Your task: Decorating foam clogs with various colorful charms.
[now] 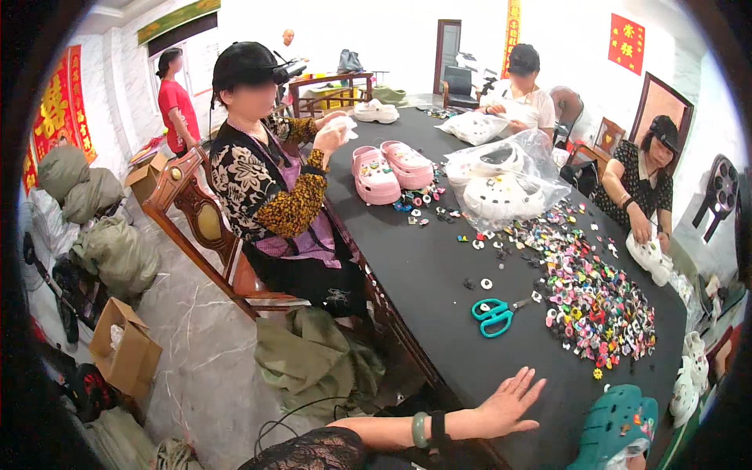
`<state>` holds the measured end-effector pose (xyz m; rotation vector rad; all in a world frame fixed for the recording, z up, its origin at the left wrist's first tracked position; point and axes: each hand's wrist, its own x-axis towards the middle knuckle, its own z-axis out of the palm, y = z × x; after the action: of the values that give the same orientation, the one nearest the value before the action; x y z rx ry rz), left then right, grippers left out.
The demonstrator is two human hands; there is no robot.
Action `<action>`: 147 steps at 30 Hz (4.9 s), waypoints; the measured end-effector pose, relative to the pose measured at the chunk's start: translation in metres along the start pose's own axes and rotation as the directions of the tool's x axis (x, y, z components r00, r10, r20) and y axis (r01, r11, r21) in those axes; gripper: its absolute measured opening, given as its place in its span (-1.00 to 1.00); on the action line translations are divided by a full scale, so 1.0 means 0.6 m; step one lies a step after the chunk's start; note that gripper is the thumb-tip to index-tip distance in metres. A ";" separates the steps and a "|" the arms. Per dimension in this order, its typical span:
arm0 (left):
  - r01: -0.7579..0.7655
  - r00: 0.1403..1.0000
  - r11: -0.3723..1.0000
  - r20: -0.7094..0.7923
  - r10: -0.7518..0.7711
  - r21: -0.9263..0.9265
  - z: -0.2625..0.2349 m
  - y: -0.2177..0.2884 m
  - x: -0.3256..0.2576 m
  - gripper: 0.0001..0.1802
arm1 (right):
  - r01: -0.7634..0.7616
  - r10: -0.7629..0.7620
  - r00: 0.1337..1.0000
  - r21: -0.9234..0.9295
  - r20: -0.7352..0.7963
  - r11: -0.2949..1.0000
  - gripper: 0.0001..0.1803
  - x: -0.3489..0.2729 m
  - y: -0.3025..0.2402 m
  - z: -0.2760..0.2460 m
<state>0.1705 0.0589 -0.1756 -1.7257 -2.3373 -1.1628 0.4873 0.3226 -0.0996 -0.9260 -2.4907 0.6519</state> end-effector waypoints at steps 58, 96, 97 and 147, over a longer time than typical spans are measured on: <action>0.101 0.917 0.982 -0.398 -0.030 0.158 -0.113 -0.155 0.057 -0.40 | 0.583 -0.582 0.806 0.027 0.107 0.812 -0.94 0.106 -0.334 0.252; 0.173 0.845 0.964 -0.533 -0.040 0.201 -0.147 -0.231 -0.045 -0.52 | 0.409 -0.534 0.825 0.458 0.184 0.790 -0.94 0.149 -0.251 0.291; 0.191 0.839 0.969 -0.538 -0.079 0.157 -0.143 -0.221 -0.054 -0.56 | 0.387 -0.549 0.809 0.512 0.211 0.767 -0.95 0.124 -0.262 0.278; -0.440 0.808 0.879 0.508 0.299 0.182 -0.437 -0.273 0.229 -0.82 | 0.484 -0.485 0.873 0.035 0.042 0.874 0.00 0.144 -0.407 0.323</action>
<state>-0.1242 0.0051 -0.0182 -2.3950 -2.0643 -0.3369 0.2058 0.1631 -0.1045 -0.2457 -2.6013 0.5324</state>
